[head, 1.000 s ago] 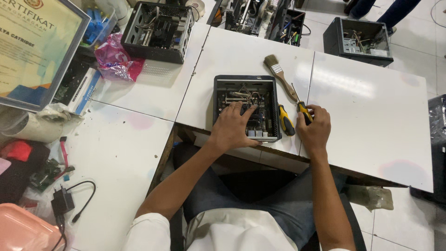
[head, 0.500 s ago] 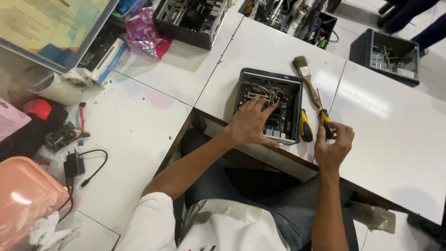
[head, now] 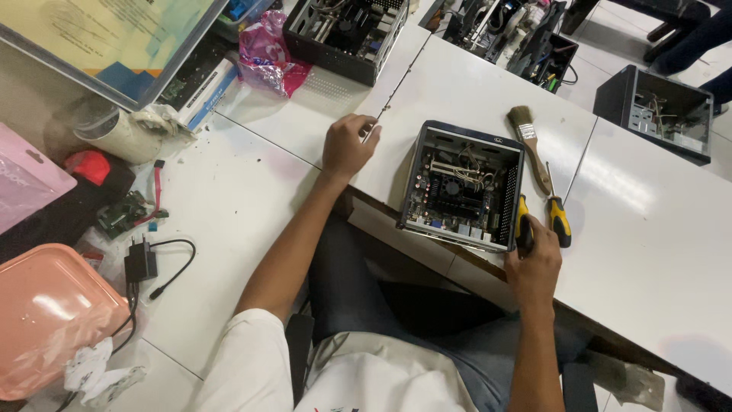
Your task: The person places a motherboard into a computer case, then uses a brush to clean the interior. They then use a screwdriver to secure the motherboard inside the case.
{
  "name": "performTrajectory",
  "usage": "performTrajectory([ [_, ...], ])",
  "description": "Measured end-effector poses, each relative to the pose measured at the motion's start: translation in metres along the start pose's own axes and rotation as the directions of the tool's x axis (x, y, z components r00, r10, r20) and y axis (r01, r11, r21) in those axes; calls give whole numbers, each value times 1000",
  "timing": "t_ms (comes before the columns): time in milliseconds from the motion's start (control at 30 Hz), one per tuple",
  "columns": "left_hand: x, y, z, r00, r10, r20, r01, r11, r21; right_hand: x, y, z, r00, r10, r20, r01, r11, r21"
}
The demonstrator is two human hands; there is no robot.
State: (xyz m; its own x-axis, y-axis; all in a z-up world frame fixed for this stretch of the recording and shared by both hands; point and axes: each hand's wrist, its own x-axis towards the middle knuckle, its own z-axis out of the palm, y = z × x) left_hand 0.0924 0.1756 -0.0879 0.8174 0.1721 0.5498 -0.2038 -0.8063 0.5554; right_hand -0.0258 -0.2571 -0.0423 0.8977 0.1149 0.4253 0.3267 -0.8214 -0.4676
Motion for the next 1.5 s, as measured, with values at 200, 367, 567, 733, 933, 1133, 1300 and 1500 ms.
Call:
performTrajectory([
  [200, 28, -8, 7, 975, -163, 153, 148, 983, 105, 7, -5, 1, 970, -6, -242, 32, 994, 107],
  [367, 56, 15, 3, 955, -104, 277, 57, 983, 172, 8, -5, -9, 945, 106, -310, -41, 977, 208],
  [567, 71, 24, 6, 937, -92, 338, 32, 983, 179, 11, -11, -22, 928, 190, -321, -97, 954, 284],
  [733, 75, 2, 31, 933, -73, 354, -6, 976, 219, 14, -5, -22, 928, 194, -316, -97, 950, 298],
  [933, 84, -4, 24, 912, -41, 409, -46, 979, 200, 18, -5, -23, 922, 218, -319, -86, 921, 379],
  [1133, 89, -9, 33, 895, -66, 442, -35, 976, 217, 19, -9, -26, 920, 249, -303, -116, 911, 396],
  [1300, 94, 11, 21, 867, -136, 480, 6, 965, 262, 19, -9, -24, 915, 256, -313, -114, 905, 409],
  [1500, 93, 25, 9, 902, -1, 431, -66, 988, 140, 16, -4, -25, 911, 255, -325, -110, 908, 404],
])
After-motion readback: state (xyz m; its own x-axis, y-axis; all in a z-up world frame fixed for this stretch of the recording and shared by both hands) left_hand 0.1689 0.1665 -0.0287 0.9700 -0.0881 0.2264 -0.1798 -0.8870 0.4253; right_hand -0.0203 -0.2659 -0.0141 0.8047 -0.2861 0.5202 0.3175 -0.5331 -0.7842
